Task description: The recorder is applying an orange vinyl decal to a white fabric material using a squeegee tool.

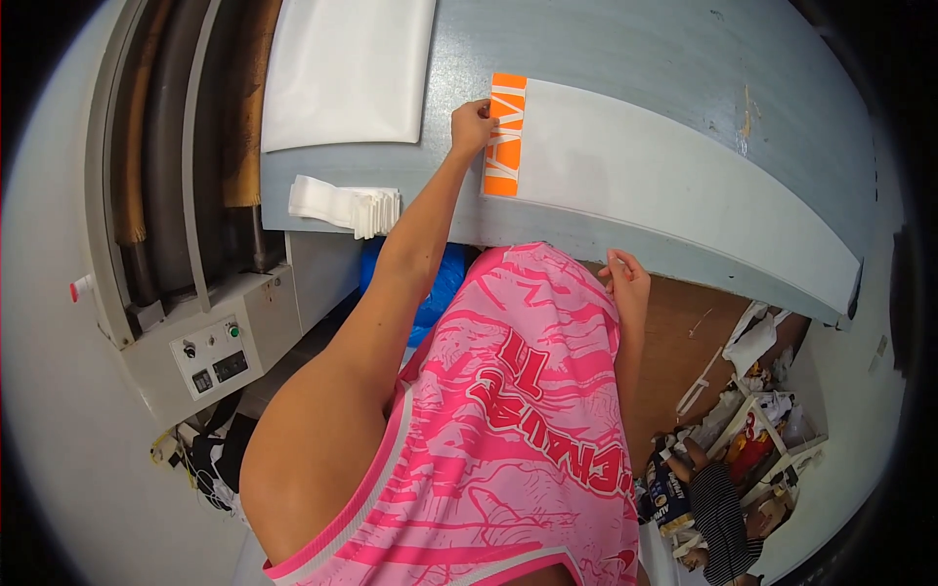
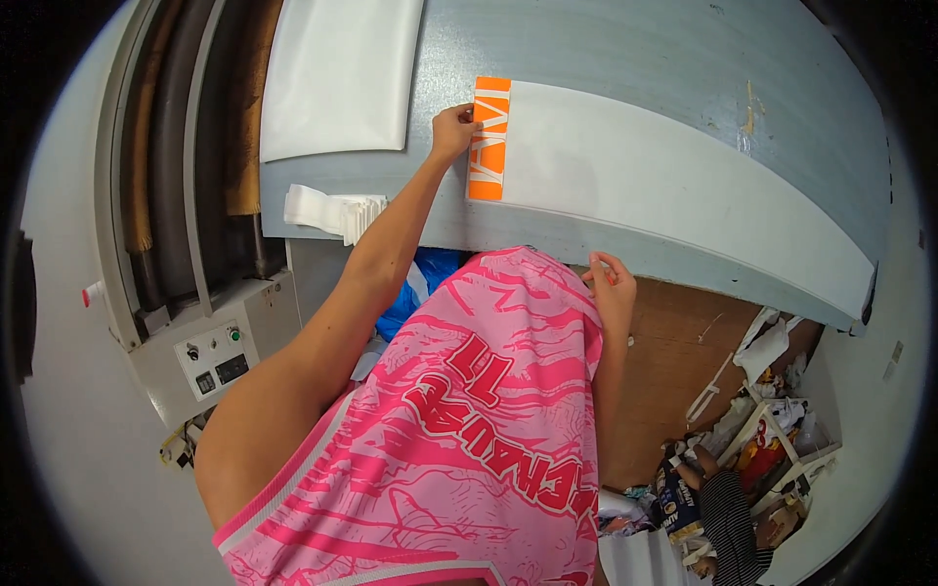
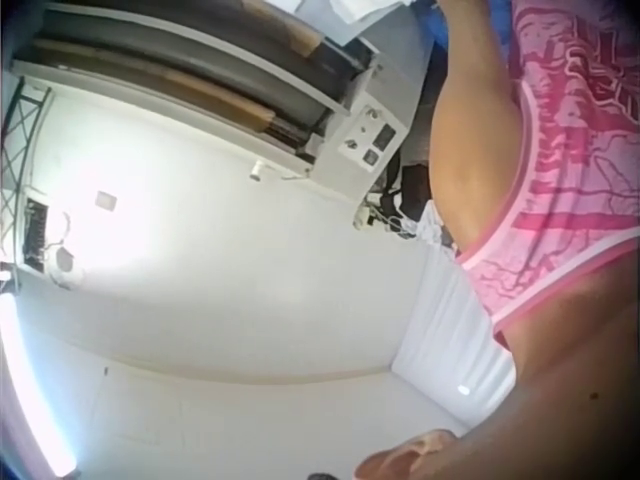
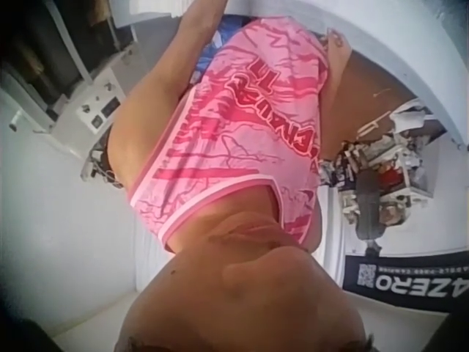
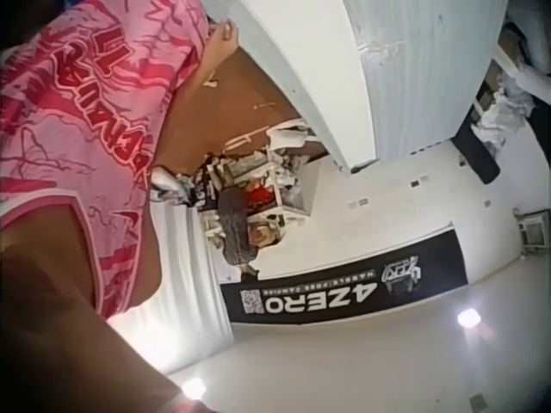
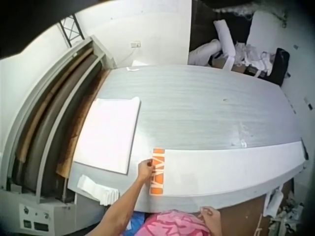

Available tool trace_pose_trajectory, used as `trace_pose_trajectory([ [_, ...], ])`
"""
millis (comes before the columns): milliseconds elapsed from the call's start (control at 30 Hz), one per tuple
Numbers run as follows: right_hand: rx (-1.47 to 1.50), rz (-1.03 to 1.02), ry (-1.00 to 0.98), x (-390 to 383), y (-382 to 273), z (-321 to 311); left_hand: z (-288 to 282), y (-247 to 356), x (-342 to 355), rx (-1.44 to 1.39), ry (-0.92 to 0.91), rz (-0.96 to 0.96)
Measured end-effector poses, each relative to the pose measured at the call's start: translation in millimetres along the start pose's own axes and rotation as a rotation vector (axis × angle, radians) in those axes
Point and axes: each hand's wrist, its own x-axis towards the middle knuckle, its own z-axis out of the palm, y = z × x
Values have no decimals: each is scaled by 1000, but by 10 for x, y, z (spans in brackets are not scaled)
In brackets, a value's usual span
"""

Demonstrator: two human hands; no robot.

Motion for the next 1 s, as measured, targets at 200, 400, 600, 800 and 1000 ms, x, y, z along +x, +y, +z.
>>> trace_pose_trajectory([
  [200, -12, 34, -17, 38, -13, 55, -16, -282, 37, 83, 51, 85],
  [400, 9, 37, 22, 33, 158, -6, 173, 354, -309, 420, 84, -20],
  [600, 3, 68, 6, -47, 109, -35, 261, 228, -623, 450, 195, 33],
  [800, -43, 50, -4, -68, 166, -85, 263, 267, -724, 389, 186, 51],
  [1000, -79, 32, -5, -49, 155, -63, 227, 263, -697, 301, 159, 36],
])
